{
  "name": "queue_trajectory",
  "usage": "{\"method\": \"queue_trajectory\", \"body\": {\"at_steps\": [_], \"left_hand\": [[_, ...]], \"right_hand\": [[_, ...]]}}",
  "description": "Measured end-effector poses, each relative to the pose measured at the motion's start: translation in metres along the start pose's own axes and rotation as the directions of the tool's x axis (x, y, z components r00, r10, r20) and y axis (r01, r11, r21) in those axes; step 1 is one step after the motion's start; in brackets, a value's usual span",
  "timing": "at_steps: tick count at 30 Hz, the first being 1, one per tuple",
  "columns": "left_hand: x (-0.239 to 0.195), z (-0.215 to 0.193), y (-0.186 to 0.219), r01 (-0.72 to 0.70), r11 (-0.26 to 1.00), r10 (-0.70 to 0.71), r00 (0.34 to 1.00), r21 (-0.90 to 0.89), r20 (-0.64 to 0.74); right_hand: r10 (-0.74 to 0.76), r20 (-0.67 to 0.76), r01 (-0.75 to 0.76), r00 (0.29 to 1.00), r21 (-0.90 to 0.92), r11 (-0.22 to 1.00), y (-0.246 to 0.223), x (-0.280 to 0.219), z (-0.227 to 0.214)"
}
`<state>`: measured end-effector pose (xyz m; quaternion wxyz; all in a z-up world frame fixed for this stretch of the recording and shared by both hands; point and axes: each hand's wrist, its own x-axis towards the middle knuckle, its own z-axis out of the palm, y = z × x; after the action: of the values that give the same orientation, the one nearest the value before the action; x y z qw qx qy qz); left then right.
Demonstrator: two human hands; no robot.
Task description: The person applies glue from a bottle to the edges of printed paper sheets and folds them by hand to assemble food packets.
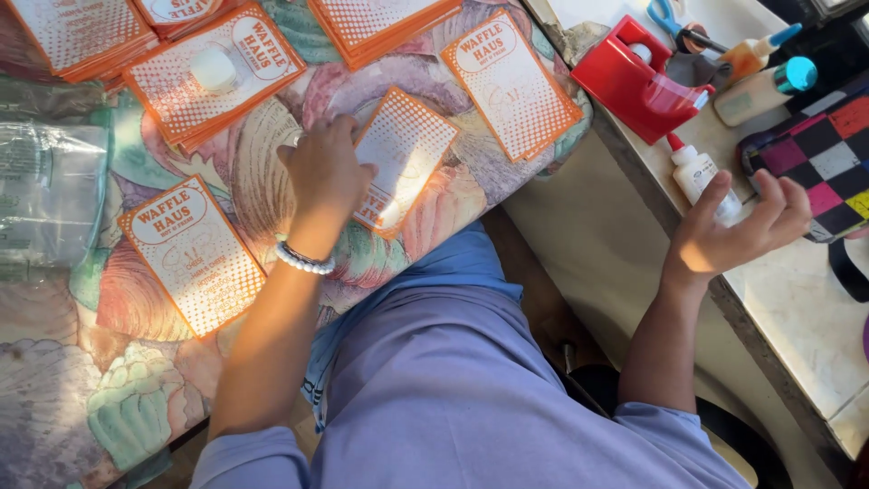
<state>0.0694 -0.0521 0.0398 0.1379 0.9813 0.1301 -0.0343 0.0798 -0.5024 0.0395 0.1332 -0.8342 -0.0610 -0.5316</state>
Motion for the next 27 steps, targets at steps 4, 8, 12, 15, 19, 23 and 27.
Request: {"method": "queue_trajectory", "body": {"at_steps": [4, 8, 12, 15, 19, 23, 27], "left_hand": [[-0.008, 0.01, 0.0, 0.094, 0.994, -0.09, 0.992, -0.048, 0.084], [-0.007, 0.032, -0.016, 0.141, 0.957, -0.123, 0.989, -0.253, 0.083], [-0.058, -0.001, -0.016, 0.076, 0.712, -0.13, 0.991, -0.699, -0.025], [-0.095, -0.011, -0.012, -0.088, 0.253, -0.076, 0.991, -0.963, -0.11], [-0.117, -0.009, -0.011, -0.156, -0.127, -0.1, 0.985, -0.98, -0.143], [-0.13, -0.043, -0.023, -0.336, -0.038, -0.039, 0.941, -0.941, -0.335], [-0.137, -0.085, -0.018, -0.324, 0.143, -0.124, 0.932, -0.935, -0.341]], "right_hand": [[-0.095, -0.064, 0.108, 0.993, 0.259, 0.96, -0.066, -0.015, 0.021], [-0.172, 0.224, -0.032, 0.959, 0.693, 0.72, -0.152, -0.023, 0.043], [-0.128, 0.44, -0.316, 0.889, 0.792, 0.522, -0.21, -0.018, 0.053], [-0.128, 0.618, -0.613, 0.776, 0.786, 0.079, -0.237, -0.01, 0.056], [-0.071, 0.674, -0.676, 0.735, 0.722, -0.147, -0.266, 0.008, 0.045], [-0.089, 0.618, -0.618, 0.781, 0.785, 0.037, -0.276, 0.018, 0.027], [-0.149, 0.593, -0.595, 0.792, 0.803, 0.031, -0.279, 0.017, 0.019]]}}
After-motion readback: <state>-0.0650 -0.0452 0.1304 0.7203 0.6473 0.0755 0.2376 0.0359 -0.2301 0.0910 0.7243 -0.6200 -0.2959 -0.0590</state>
